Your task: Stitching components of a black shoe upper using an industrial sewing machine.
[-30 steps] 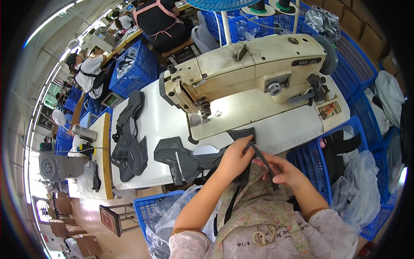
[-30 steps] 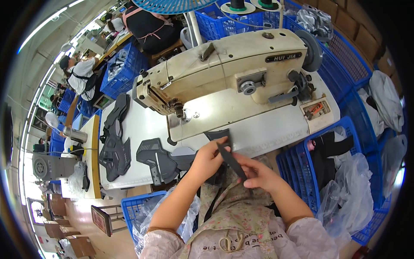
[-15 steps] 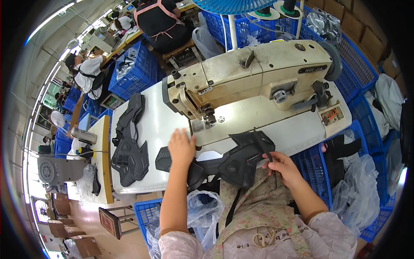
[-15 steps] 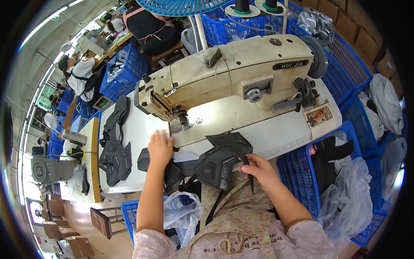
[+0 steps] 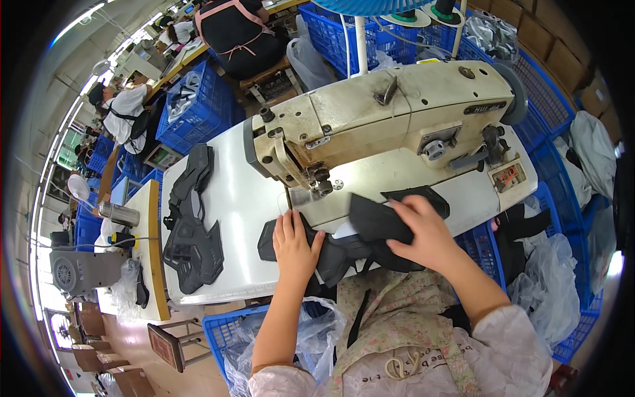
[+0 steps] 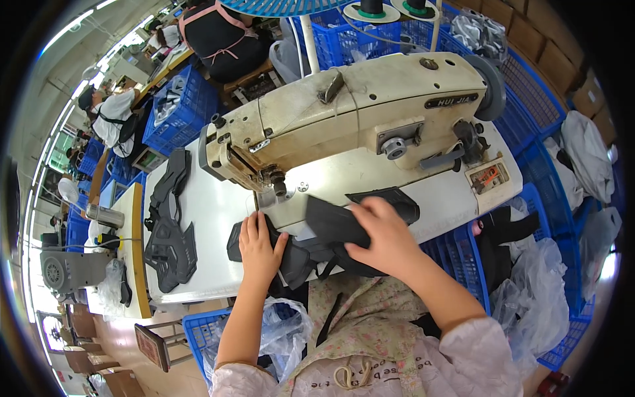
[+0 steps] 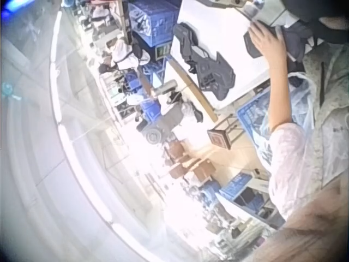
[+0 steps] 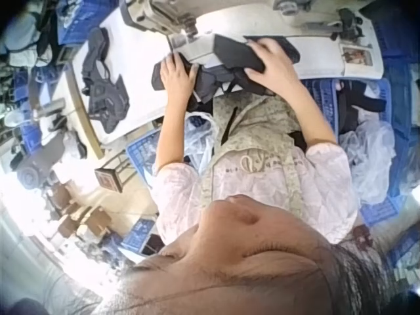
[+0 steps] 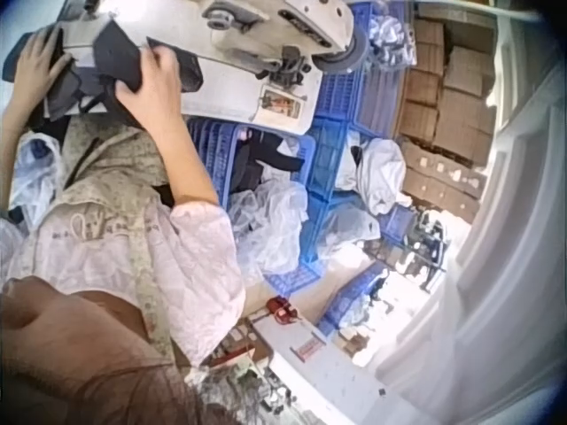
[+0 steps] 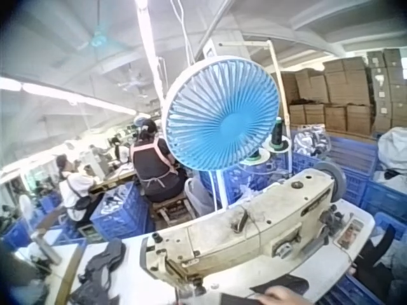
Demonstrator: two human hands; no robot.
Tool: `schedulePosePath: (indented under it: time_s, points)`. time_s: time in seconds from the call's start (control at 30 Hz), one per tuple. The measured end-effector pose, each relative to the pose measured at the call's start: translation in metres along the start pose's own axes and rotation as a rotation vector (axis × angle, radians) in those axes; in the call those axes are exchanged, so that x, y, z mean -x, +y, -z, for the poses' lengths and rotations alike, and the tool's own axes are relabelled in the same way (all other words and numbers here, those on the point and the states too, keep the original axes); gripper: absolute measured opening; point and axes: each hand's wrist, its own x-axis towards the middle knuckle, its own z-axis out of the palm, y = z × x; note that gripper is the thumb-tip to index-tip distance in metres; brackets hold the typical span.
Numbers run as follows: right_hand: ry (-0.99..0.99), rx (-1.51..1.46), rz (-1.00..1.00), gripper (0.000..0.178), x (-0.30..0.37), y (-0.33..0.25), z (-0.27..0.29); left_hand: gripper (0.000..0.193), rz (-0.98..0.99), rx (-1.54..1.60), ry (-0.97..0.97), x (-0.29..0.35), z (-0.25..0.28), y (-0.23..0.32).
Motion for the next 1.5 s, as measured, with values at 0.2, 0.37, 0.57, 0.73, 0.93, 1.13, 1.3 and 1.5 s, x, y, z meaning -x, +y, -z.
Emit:
schedulePosePath:
  time_s: [0.2,0.37,0.57,0.73,0.93,1.13,1.3,1.5]
  points:
    - [-0.291,0.201,0.176,0.053,-0.074,0.029,-0.062,0.071,0.007,0.242,-0.03,-0.02,-0.004,0.001]
    - [-0.263,0.155,0.271,0.044,-0.077,0.036,-0.076,0.076,-0.167,0.159,-0.157,-0.02,0.011,-0.007]
    - [-0.268,0.16,0.253,0.043,-0.077,0.039,-0.078,0.077,-0.141,0.144,-0.174,-0.026,0.008,-0.007]
    - [-0.195,0.171,0.255,0.034,-0.077,0.036,-0.084,0.074,-0.11,0.17,-0.156,-0.029,0.005,-0.004]
    - [-0.089,0.174,0.214,0.022,-0.073,0.033,-0.098,0.075,-0.117,0.162,-0.099,-0.028,-0.003,0.001]
    - [-0.188,0.18,0.161,0.026,-0.076,0.03,-0.095,0.077,-0.123,0.174,-0.11,-0.027,-0.002,-0.001]
    - [-0.123,0.194,0.248,0.021,-0.078,0.035,-0.097,0.077,-0.13,0.182,-0.118,-0.027,-0.001,-0.002]
    - [-0.128,0.185,0.259,0.021,-0.08,0.03,-0.097,0.077,-0.135,0.172,-0.132,-0.027,0.002,-0.002]
